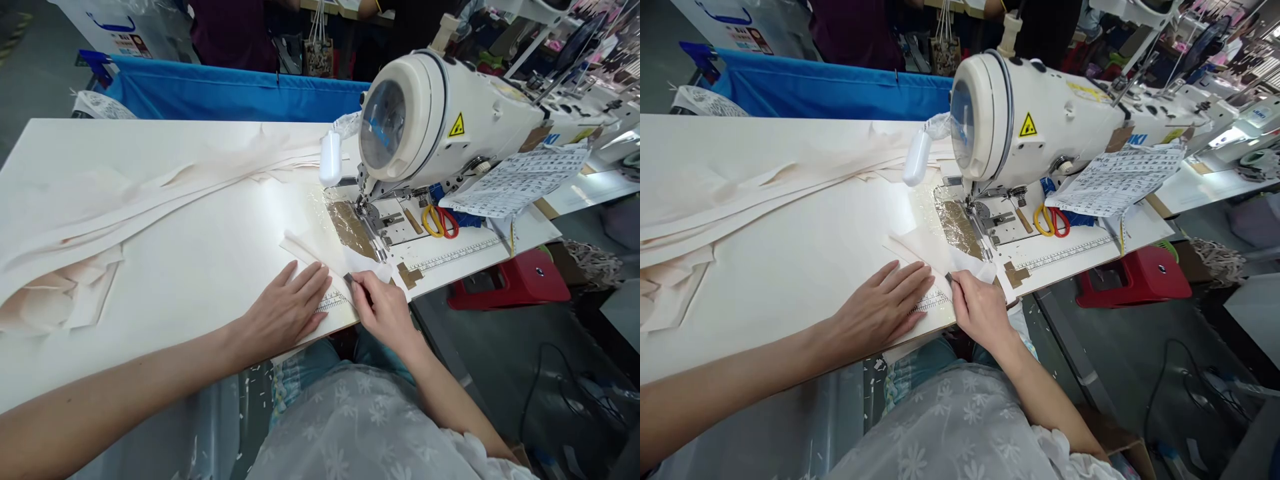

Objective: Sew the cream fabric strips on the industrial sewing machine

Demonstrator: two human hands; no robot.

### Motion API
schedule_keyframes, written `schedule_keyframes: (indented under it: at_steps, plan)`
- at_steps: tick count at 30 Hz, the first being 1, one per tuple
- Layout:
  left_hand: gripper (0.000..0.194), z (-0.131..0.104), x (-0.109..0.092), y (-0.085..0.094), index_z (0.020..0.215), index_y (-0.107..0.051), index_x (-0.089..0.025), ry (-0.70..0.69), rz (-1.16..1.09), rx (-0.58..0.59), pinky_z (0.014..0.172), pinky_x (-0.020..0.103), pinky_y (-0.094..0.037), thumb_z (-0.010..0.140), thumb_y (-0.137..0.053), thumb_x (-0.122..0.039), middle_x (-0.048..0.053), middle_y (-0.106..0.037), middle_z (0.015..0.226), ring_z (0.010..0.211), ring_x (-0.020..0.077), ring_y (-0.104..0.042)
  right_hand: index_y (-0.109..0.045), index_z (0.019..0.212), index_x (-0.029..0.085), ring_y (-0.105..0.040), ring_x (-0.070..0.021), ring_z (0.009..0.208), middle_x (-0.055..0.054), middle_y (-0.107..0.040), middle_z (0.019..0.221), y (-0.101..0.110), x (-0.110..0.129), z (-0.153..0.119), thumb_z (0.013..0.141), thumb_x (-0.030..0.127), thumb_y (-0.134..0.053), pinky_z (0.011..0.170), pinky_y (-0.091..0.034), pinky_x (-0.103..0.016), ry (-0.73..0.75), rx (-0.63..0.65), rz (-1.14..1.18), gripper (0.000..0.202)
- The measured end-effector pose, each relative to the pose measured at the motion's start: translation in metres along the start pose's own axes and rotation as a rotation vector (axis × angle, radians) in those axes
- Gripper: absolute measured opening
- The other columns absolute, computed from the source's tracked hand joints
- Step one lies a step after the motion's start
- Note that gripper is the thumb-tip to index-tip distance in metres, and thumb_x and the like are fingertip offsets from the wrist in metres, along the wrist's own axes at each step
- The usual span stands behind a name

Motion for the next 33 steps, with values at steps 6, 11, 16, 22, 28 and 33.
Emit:
schedule_keyframes:
  at_steps: [6, 11, 16, 22, 28, 33]
  plan:
    - [0.049, -0.001, -0.005, -0.006, 0.136, -0.053, -0.005, -0.045, -0.043, 0.027, 0.107, 0.047, -0.038, 0.101, -0.042, -0.038, 0.020, -0.055, 0.137, 0.131, 0.0323, -0.047, -0.062, 0.103, 0.020, -0.063, -0.0145, 0.059, 0.000, -0.071, 0.074, 0.001, -0.002, -0.003, 0.100, 0.025, -0.042, 0.056, -0.039, -0.024, -0.014, 0.028, -0.018, 0.021]
    - [0.050, 0.001, -0.008, -0.006, 0.140, -0.050, -0.013, -0.058, -0.030, 0.067, 0.101, 0.050, -0.042, 0.101, -0.042, -0.043, 0.021, -0.055, 0.135, 0.129, 0.0370, -0.048, -0.061, 0.103, 0.020, -0.066, -0.0153, 0.064, -0.001, -0.073, 0.079, -0.008, 0.000, 0.003, 0.100, 0.024, -0.040, 0.058, -0.038, -0.025, 0.014, 0.067, -0.038, 0.022]
    - [0.050, 0.002, -0.009, -0.007, 0.140, -0.050, -0.012, -0.067, -0.018, 0.059, 0.101, 0.051, -0.042, 0.101, -0.041, -0.043, 0.022, -0.055, 0.135, 0.129, 0.0375, -0.048, -0.061, 0.105, 0.020, -0.066, -0.0148, 0.067, -0.002, -0.075, 0.087, -0.014, 0.001, 0.006, 0.100, 0.023, -0.040, 0.058, -0.037, -0.025, 0.022, 0.097, -0.073, 0.022]
    - [0.048, 0.003, -0.010, -0.006, 0.139, -0.052, -0.013, -0.060, -0.009, 0.056, 0.099, 0.051, -0.044, 0.101, -0.041, -0.041, 0.021, -0.056, 0.133, 0.127, 0.0375, -0.049, -0.063, 0.093, 0.020, -0.062, -0.0157, 0.061, -0.001, -0.069, 0.070, -0.003, 0.001, -0.007, 0.097, 0.020, -0.042, 0.056, -0.034, -0.025, 0.079, 0.145, -0.139, 0.021]
    - [0.046, 0.002, -0.001, 0.001, 0.136, -0.055, -0.012, -0.012, 0.019, 0.056, 0.103, 0.053, -0.042, 0.101, -0.045, -0.039, 0.021, -0.058, 0.131, 0.126, 0.0365, -0.051, -0.058, 0.096, 0.022, -0.052, -0.0124, 0.047, 0.004, -0.059, 0.059, 0.018, -0.020, -0.026, 0.099, 0.027, -0.042, 0.049, -0.031, -0.024, -0.119, 0.074, 0.068, 0.017]
    - [0.046, 0.003, 0.012, 0.002, 0.126, -0.060, -0.003, 0.038, 0.001, 0.045, 0.108, 0.048, -0.040, 0.102, -0.038, -0.036, 0.022, -0.056, 0.133, 0.127, 0.0331, -0.050, -0.059, 0.103, 0.022, -0.062, -0.0144, 0.061, -0.001, -0.071, 0.079, 0.011, -0.014, -0.011, 0.099, 0.028, -0.043, 0.054, -0.039, -0.025, -0.081, -0.015, 0.099, 0.018]
Point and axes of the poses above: each hand's wrist, its own z-axis towards the middle knuckle, its own y-axis out of the back of the hand, x = y × z, the point moved 9 cm from there along z, towards the middle knuckle
